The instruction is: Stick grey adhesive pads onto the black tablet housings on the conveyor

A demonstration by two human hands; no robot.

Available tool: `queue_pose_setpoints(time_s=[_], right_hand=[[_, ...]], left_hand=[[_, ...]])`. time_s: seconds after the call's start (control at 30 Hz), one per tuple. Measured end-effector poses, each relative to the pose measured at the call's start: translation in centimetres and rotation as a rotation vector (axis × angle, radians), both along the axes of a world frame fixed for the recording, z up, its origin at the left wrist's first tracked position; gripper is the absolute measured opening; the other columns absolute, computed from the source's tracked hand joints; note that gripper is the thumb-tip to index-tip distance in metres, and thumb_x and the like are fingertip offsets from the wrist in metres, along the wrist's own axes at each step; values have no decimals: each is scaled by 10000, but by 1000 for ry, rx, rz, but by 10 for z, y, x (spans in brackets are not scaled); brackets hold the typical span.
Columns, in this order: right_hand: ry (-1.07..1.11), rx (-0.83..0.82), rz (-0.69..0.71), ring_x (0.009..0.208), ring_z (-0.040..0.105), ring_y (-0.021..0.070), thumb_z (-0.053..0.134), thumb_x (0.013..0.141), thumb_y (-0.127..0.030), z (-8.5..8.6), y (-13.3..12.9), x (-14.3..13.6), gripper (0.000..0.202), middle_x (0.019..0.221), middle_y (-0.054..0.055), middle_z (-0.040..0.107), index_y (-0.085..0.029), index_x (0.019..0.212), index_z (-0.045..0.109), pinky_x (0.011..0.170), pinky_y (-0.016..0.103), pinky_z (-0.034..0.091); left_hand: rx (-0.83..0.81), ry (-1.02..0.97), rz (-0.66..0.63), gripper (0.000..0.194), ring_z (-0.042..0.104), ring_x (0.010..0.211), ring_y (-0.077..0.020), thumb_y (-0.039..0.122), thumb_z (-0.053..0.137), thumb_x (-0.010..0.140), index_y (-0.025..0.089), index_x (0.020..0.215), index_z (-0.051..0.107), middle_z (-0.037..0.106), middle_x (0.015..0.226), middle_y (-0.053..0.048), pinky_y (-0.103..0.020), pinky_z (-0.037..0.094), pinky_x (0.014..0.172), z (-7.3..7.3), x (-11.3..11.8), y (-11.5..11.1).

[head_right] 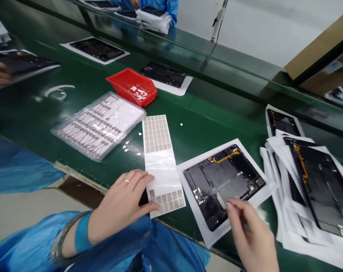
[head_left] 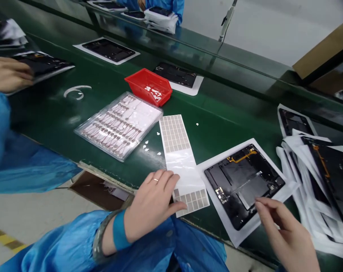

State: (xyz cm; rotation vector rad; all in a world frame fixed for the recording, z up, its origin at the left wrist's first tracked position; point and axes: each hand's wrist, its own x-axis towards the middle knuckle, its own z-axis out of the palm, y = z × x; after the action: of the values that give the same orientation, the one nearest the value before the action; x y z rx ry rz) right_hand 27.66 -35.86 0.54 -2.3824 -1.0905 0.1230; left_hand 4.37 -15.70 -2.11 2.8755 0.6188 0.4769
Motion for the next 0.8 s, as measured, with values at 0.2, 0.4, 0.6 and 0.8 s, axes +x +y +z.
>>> queue_pose_setpoints(time_s=[0.2, 0.4, 0.6, 0.8], right_hand=[[58, -41, 641, 802, 643, 155, 433, 934, -268, 4, 67, -43, 152, 965, 49, 646, -244, 1020, 556, 676, 248, 521], [-181, -152, 832, 802, 633, 166, 409, 949, -230, -3, 115, -69, 204, 998, 61, 625, -200, 1090, 553, 650, 279, 507], [-258, -116, 826, 682, 614, 129, 401, 963, -267, -8, 124, -69, 218, 885, 27, 633, -212, 987, 611, 563, 247, 431], [-78, -99, 801, 766, 643, 136, 431, 953, -267, 4, 133, -66, 192, 938, 24, 649, -217, 1027, 601, 634, 237, 465]], left_hand=[[-123, -13, 96, 492, 569, 798, -233, 518, 375, 944, 107, 1191, 484, 612, 866, -81, -361, 431, 711, -5, -21, -8], [-429, -207, 95, 195, 587, 825, -180, 239, 518, 929, 180, 1113, 548, 625, 862, -22, -310, 453, 748, -15, -1, -1], [-476, -273, 53, 70, 613, 786, -155, 220, 570, 905, 197, 919, 635, 676, 835, 20, -288, 424, 739, -14, 3, 11], [-324, -279, -25, 278, 612, 722, -141, 294, 427, 979, 167, 814, 611, 673, 773, 7, -283, 392, 685, -10, 4, 24]])
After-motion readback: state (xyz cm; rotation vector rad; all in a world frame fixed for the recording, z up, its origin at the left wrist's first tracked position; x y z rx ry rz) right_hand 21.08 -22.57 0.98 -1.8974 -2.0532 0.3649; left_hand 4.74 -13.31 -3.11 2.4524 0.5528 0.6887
